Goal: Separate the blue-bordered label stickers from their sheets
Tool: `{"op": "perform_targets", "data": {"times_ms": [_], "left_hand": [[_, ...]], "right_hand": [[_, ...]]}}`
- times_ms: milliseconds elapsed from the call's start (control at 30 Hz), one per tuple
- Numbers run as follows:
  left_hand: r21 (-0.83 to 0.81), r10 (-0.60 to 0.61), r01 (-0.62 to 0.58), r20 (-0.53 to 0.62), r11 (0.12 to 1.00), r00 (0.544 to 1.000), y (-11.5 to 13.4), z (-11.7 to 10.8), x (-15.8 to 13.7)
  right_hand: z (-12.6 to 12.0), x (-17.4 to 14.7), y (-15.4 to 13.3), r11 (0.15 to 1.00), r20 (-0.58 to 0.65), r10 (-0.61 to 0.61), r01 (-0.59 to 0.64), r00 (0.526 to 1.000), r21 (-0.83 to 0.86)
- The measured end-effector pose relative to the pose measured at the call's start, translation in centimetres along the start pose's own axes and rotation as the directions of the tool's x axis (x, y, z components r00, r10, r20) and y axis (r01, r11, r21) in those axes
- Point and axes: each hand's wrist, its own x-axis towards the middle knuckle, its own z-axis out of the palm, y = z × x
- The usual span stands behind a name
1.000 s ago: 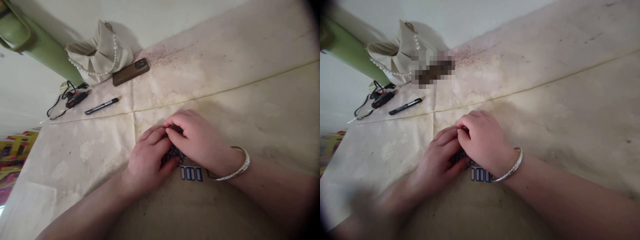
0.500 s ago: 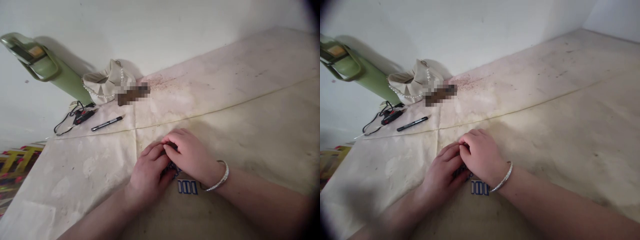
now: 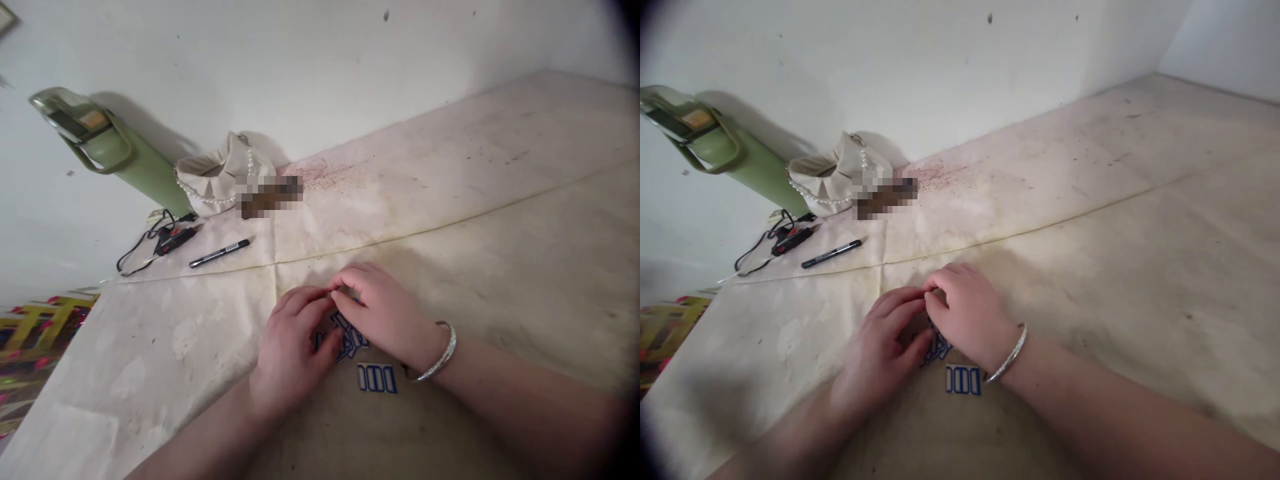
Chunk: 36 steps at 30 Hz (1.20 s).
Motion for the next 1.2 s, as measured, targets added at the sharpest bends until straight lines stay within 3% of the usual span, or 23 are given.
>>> {"op": "perform_targets", "data": {"times_ms": [133, 533, 733, 900, 1200], "left_hand": [[0.074, 0.022, -0.030, 0.104, 0.997, 0.994, 0.38, -0.24, 0.27], [-0.114, -0.026, 0.021, -0.040, 0.993, 0.999, -0.43, 0.01, 0.19], [-0.240, -0.176, 0.167, -0.018, 0.956, 0.984, -0.48, 0.06, -0.11], [-0.407, -0.332, 0.294, -0.024, 0.865, 0.943, -0.44, 0.20, -0.14], [-0.461, -0.369, 0.330, 0.007, 0.824, 0.929, -0.45, 0.32, -0.22]], "right_hand": [[-0.23, 0.06, -0.14, 1.000, -0.020, 0.013, -0.012, 1.000, 0.027], [0.18, 0.09, 0.05, 1.000, -0.013, -0.008, 0.008, 1.000, -0.006], [0.00, 0.00, -0.21, 0.999, 0.028, -0.041, 0.040, 0.999, 0.009], [0.01, -0.20, -0.39, 0.999, 0.058, -0.041, 0.039, 0.997, 0.026], [0.14, -0.06, -0.32, 0.999, 0.068, -0.032, 0.032, 0.997, -0.010]]}}
